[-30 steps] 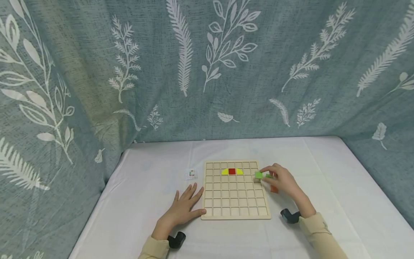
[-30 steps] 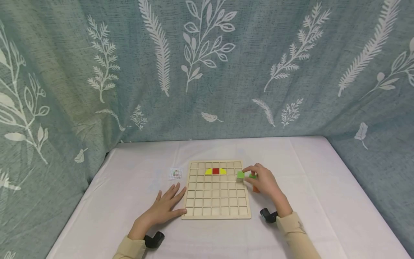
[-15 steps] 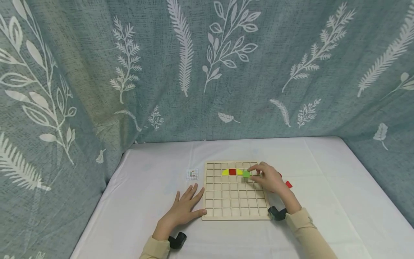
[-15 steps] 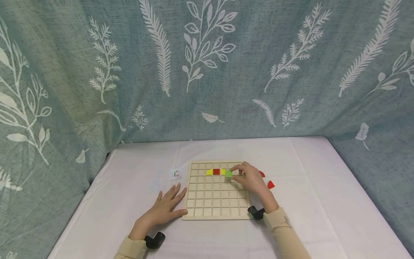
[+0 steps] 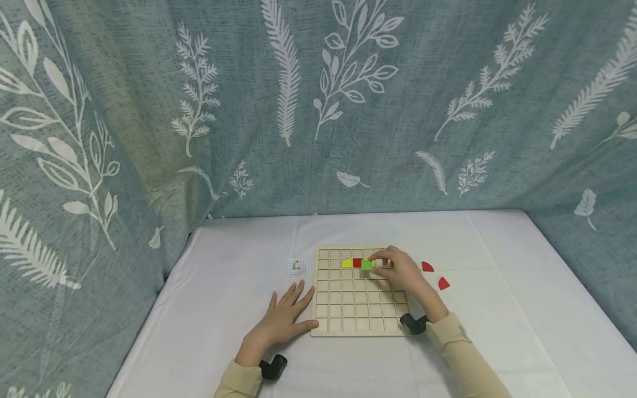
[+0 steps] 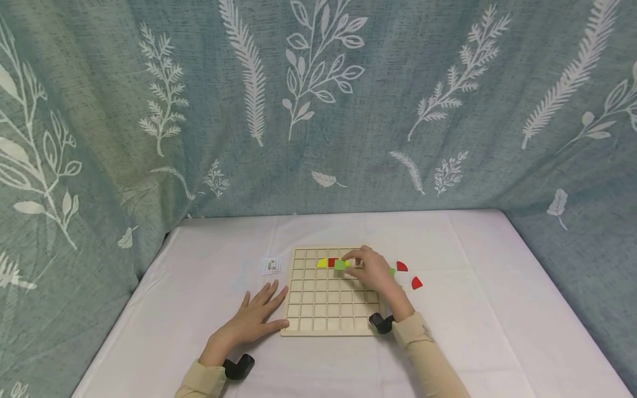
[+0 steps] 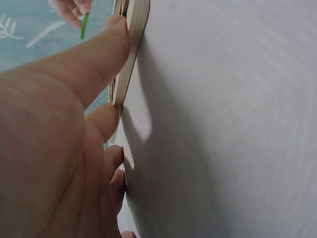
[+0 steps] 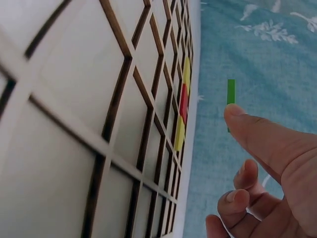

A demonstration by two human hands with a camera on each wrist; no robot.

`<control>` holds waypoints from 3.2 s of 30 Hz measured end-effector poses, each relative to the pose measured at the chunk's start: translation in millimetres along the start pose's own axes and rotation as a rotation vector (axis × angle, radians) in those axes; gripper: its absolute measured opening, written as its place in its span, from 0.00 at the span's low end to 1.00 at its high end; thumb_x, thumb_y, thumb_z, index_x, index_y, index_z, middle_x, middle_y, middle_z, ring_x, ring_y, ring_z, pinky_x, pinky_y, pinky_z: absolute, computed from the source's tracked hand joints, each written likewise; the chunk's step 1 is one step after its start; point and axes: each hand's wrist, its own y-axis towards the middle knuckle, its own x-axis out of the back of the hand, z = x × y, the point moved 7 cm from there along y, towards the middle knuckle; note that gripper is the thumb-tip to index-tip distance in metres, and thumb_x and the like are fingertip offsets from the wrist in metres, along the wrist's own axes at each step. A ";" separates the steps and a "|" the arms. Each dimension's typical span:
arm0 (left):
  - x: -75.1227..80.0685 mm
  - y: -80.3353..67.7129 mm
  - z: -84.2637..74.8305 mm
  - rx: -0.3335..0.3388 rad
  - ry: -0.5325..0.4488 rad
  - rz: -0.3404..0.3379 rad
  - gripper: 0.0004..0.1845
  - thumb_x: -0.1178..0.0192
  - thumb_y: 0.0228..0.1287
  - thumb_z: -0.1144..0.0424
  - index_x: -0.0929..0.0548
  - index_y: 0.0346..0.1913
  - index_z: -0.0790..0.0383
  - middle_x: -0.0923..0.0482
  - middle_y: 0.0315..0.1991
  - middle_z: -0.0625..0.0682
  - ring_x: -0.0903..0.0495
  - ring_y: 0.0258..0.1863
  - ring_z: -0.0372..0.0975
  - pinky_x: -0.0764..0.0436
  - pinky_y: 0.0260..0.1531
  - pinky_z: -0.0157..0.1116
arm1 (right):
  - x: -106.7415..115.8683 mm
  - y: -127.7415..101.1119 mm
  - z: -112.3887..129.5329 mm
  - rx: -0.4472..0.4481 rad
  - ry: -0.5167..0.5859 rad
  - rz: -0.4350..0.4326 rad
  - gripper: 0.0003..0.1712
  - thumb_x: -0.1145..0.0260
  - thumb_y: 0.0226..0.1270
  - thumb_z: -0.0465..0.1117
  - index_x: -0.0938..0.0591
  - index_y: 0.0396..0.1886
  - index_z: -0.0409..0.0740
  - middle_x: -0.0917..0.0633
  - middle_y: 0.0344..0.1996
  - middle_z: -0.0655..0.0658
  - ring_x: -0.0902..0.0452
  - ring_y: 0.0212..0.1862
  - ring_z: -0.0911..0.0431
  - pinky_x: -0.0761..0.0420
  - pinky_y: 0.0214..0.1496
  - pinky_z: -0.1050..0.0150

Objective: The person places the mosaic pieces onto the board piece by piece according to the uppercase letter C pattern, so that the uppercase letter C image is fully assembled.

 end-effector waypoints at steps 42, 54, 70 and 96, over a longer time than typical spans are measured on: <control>1.3 0.4 -3.3 -0.007 0.006 0.003 0.39 0.43 0.60 0.43 0.42 0.71 0.55 0.52 0.73 0.59 0.56 0.72 0.53 0.63 0.65 0.63 | -43.1 25.6 15.1 -0.056 -0.115 0.139 0.13 0.29 0.55 0.46 0.16 0.41 0.52 0.25 0.27 0.53 0.33 0.26 0.61 0.32 0.26 0.67; -1.0 2.8 -1.1 0.004 0.015 0.004 0.40 0.44 0.59 0.41 0.42 0.71 0.53 0.52 0.73 0.58 0.56 0.73 0.52 0.63 0.66 0.62 | -41.7 25.9 17.4 -0.032 -0.170 0.125 0.14 0.28 0.53 0.46 0.14 0.41 0.53 0.24 0.27 0.53 0.34 0.24 0.62 0.34 0.24 0.69; -1.2 1.2 -2.2 -0.043 -0.007 -0.026 0.41 0.44 0.59 0.41 0.41 0.70 0.56 0.51 0.72 0.62 0.54 0.71 0.56 0.64 0.64 0.64 | -35.9 18.6 7.1 -0.085 -0.051 0.121 0.12 0.30 0.56 0.42 0.14 0.41 0.51 0.24 0.28 0.51 0.33 0.26 0.60 0.33 0.27 0.67; -1.6 1.0 0.1 -0.002 0.022 -0.001 0.40 0.45 0.60 0.41 0.43 0.71 0.53 0.53 0.73 0.58 0.56 0.72 0.52 0.64 0.66 0.62 | 5.1 -7.2 -23.8 -0.186 0.055 0.073 0.13 0.32 0.58 0.40 0.15 0.44 0.45 0.26 0.24 0.49 0.37 0.25 0.57 0.35 0.23 0.67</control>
